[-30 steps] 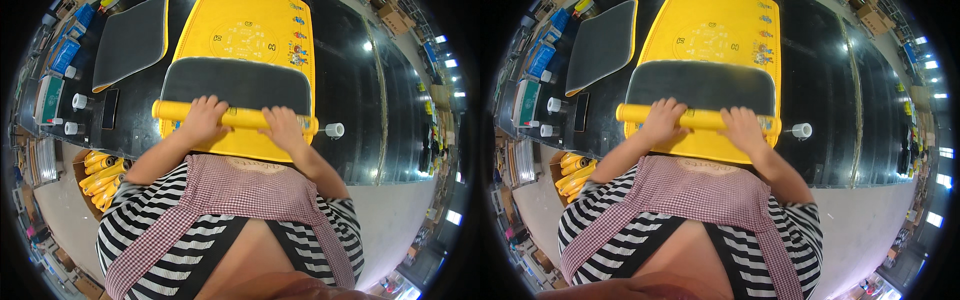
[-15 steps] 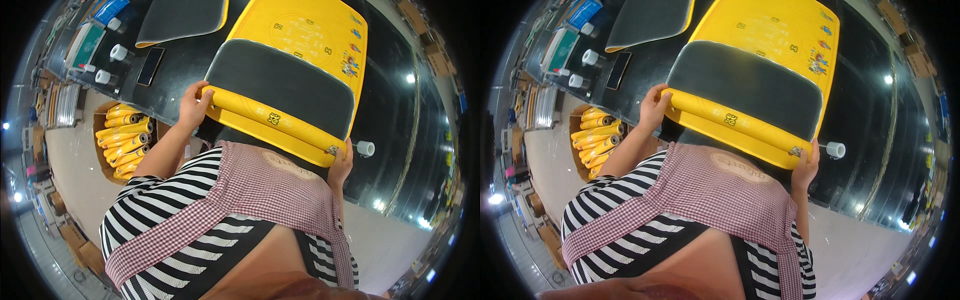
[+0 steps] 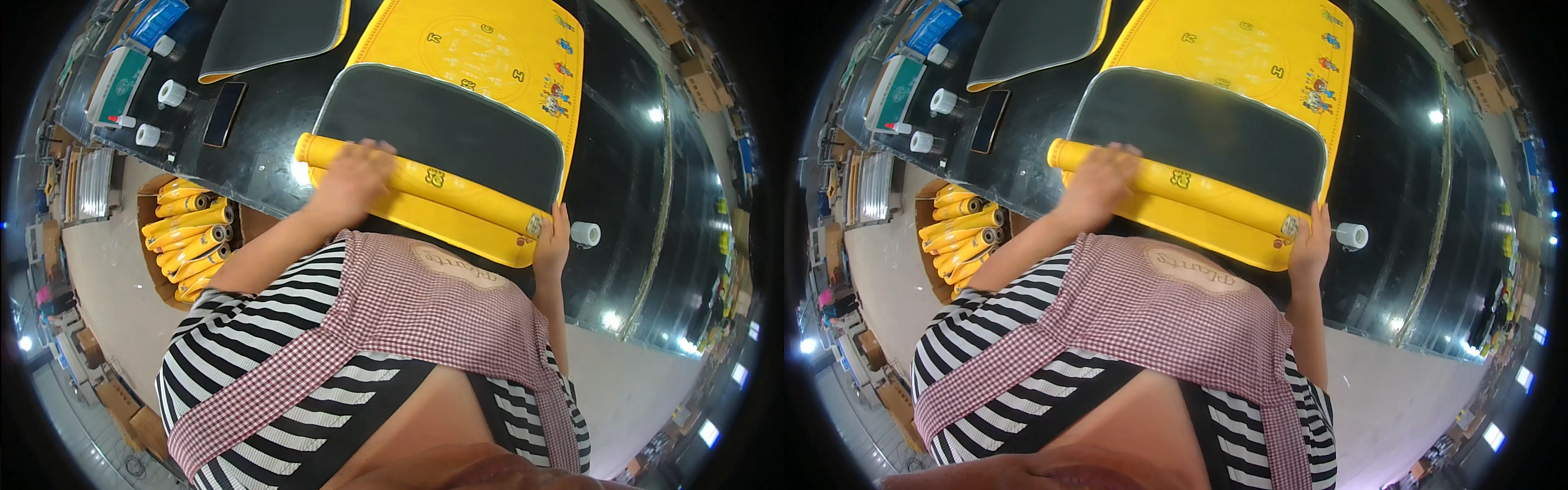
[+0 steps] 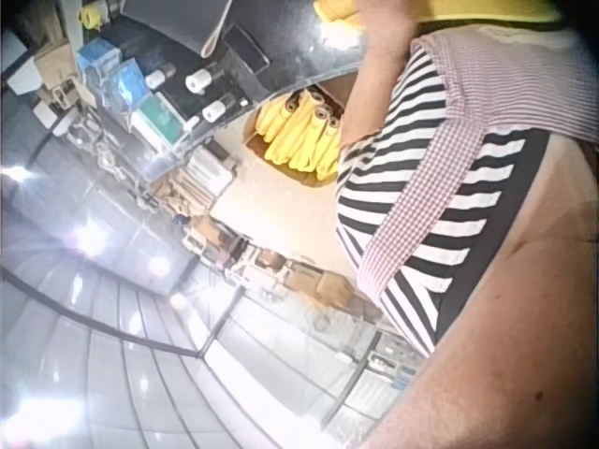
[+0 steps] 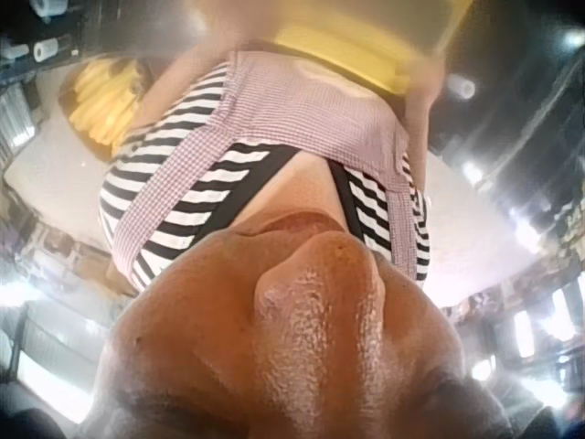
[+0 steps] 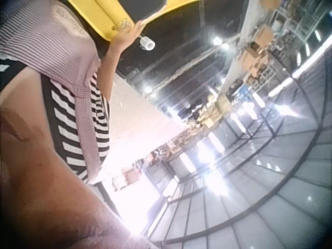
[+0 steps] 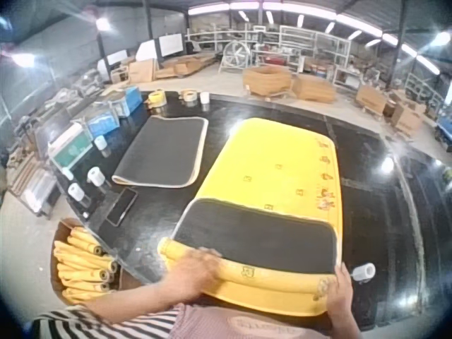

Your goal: The person rolls yellow and black floor mats on a table, secures each roll with tape, and places the finished rolls into a cardboard box. The process is repeated for several mats.

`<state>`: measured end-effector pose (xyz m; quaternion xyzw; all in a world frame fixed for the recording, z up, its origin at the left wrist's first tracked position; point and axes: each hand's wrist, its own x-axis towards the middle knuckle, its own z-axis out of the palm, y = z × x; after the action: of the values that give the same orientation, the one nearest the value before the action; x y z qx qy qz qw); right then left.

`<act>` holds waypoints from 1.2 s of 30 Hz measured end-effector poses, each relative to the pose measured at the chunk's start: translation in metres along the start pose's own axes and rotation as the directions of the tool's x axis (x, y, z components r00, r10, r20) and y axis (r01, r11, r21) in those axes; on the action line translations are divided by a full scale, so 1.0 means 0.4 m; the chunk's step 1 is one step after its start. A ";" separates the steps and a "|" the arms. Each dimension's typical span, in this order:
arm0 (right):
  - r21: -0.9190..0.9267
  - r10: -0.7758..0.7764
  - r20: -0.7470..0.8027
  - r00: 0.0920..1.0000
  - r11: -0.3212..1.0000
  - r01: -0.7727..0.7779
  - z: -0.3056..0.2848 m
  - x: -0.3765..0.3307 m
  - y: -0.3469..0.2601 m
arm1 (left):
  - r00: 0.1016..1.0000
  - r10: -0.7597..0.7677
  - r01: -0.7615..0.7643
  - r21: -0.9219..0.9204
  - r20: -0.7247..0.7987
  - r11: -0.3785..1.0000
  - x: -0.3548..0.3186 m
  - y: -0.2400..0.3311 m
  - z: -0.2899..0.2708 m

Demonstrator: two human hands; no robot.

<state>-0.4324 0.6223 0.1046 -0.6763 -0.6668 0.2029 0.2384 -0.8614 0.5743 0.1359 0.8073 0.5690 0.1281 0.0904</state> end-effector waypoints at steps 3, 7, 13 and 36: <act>-0.085 -0.079 -0.075 0.994 0.994 0.072 0.018 0.119 -0.031 | 0.979 0.183 -0.173 0.113 -0.086 0.978 0.080 0.133 0.044; -0.022 -0.267 -0.329 0.906 0.961 0.276 0.048 0.303 -0.052 | 0.997 -0.041 0.034 0.097 0.070 0.995 0.290 0.113 0.022; -0.112 -0.569 -0.075 0.819 0.821 0.560 0.087 0.242 -0.184 | 0.991 -0.063 0.056 0.061 0.114 0.997 0.469 0.021 0.030; -0.190 0.299 0.388 0.872 0.952 -0.242 -0.252 0.285 0.305 | 0.976 0.219 -0.215 0.165 -0.005 0.963 0.442 0.026 0.040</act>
<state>-0.2712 0.7315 0.1180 -0.7194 -0.6128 0.3265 0.0154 -0.7907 0.7373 0.1420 0.8678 0.4869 0.0996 0.0025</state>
